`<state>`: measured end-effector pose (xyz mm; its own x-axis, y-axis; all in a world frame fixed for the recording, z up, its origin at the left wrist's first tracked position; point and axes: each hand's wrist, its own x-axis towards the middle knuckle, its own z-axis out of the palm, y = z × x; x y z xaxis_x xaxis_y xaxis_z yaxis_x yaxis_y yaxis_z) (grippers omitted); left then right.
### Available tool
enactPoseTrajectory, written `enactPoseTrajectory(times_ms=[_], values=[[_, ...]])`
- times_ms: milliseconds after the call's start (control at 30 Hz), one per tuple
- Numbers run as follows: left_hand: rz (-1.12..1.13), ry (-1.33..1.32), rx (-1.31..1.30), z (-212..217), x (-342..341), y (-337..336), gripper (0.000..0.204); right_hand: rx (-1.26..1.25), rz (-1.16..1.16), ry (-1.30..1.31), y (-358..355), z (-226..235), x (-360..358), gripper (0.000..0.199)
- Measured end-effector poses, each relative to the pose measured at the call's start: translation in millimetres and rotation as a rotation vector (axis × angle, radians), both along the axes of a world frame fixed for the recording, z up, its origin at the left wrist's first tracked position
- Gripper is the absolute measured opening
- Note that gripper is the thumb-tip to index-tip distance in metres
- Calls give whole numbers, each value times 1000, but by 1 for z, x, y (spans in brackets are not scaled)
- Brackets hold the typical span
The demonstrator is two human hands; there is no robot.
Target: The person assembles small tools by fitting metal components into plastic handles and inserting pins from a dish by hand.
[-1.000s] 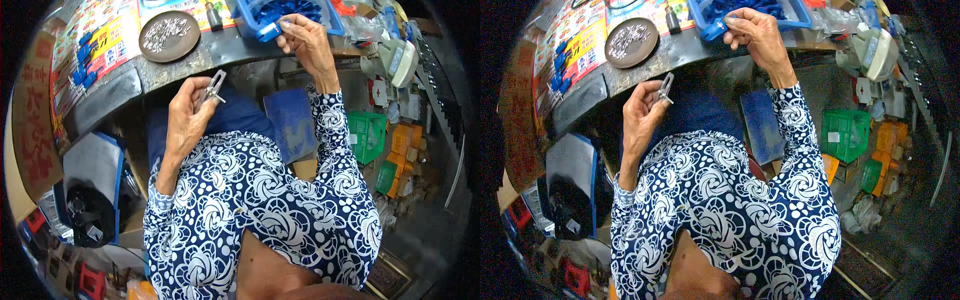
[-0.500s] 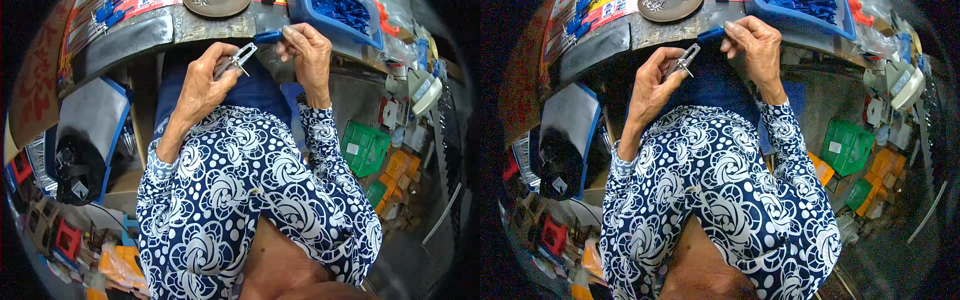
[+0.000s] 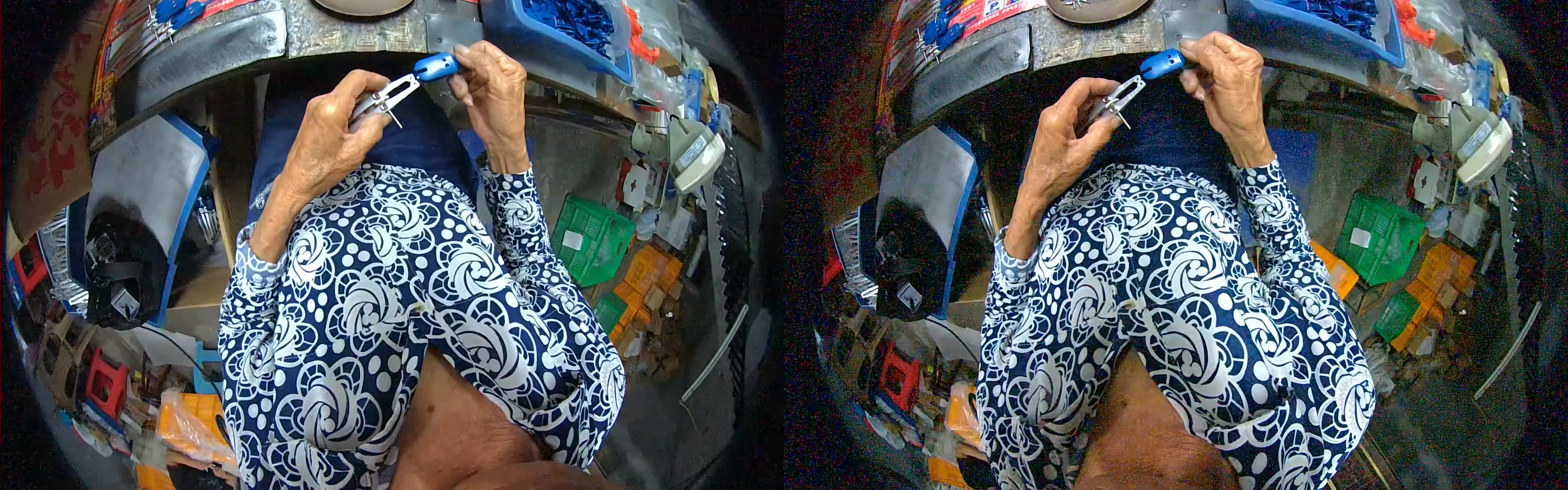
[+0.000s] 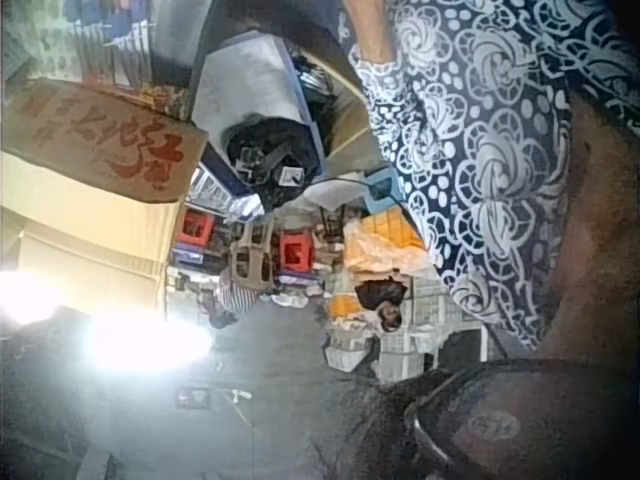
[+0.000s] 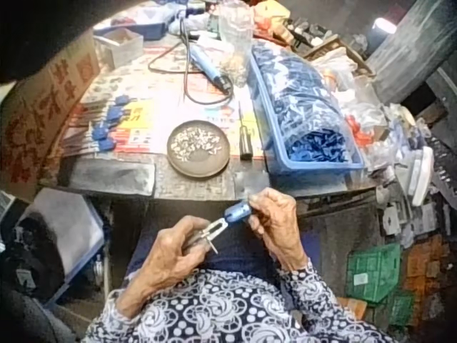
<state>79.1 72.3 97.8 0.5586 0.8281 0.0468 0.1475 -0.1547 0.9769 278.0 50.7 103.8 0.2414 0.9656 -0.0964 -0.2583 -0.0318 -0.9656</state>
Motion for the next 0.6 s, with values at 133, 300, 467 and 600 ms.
enactPoseTrajectory(times_ms=[133, 300, 467, 600], values=[[5, -9, -2, -3, -2, -2, 25, -47, 31, 39, -2, -4, -1, 16], [-14, 19, 2, -4, -8, -4, 26, -80, 64, 73, -7, -11, -6, 16], [-28, 25, 16, -11, -15, -7, 25, -115, 82, 67, -15, -15, -21, 17], [-73, 73, -6, -17, -26, -10, 24, -160, 133, 63, -23, -24, -34, 17]])
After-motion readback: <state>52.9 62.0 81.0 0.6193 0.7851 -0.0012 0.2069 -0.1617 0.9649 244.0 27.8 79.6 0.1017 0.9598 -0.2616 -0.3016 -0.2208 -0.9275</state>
